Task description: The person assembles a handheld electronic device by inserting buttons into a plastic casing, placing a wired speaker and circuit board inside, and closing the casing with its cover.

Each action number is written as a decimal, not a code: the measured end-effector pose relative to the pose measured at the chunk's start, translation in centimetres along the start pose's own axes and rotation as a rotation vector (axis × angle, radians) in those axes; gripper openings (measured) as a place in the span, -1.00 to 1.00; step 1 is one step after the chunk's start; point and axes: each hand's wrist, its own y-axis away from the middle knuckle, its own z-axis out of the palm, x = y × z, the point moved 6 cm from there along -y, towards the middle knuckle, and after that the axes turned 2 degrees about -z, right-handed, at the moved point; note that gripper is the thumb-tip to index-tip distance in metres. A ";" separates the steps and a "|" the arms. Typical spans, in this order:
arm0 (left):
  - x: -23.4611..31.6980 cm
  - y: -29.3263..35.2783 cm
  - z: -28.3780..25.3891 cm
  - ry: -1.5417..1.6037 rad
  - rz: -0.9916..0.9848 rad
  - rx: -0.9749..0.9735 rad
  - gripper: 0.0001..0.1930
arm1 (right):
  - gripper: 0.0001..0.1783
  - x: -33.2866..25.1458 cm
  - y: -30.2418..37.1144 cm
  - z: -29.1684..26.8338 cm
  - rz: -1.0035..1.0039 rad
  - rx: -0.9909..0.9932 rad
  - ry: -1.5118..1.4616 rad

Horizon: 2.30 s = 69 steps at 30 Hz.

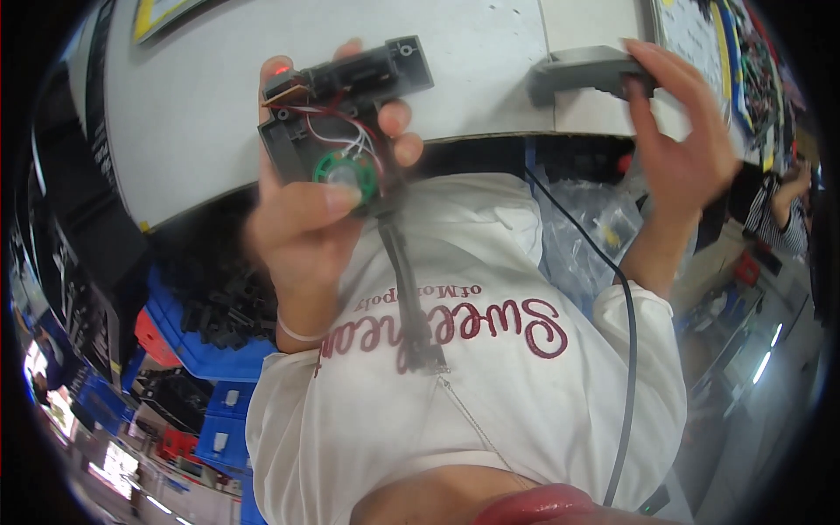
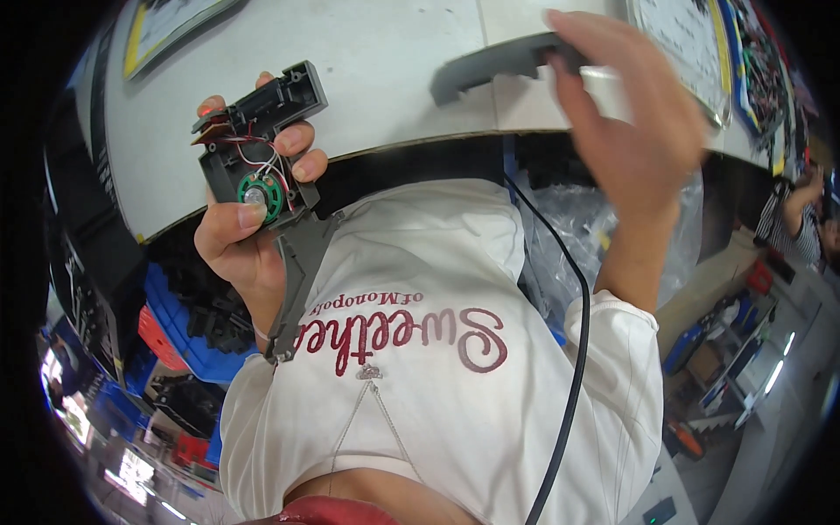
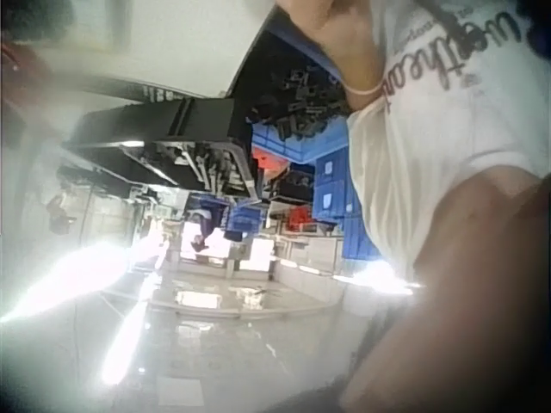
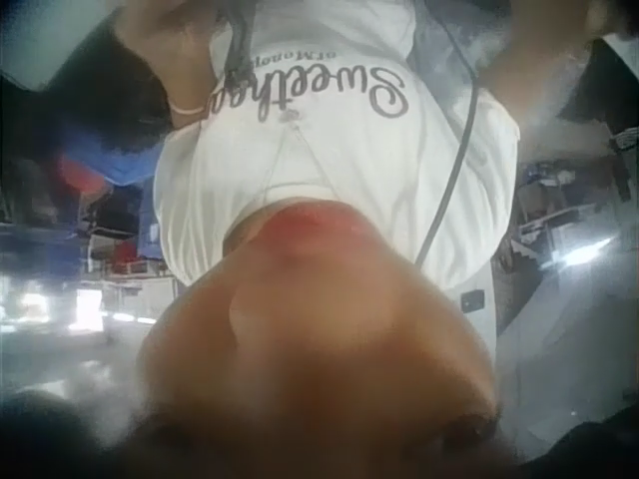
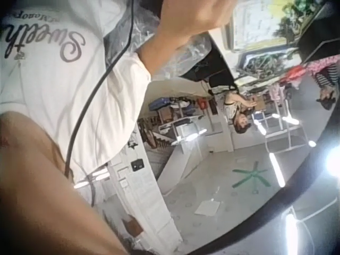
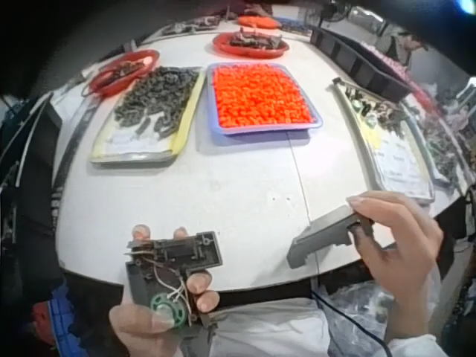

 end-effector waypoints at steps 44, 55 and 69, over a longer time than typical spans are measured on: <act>0.0 0.2 1.6 -0.197 0.125 0.001 -0.12 | 0.06 -10.1 -11.2 2.6 -0.249 -0.577 -0.664; -0.1 -0.5 2.1 -0.114 0.130 -0.119 -0.13 | -0.05 -11.3 -9.6 2.8 -0.395 -0.472 -0.558; 0.4 -0.2 2.4 -0.284 0.131 -0.222 -0.11 | -0.16 -10.6 -9.4 2.0 -0.497 -0.460 -0.555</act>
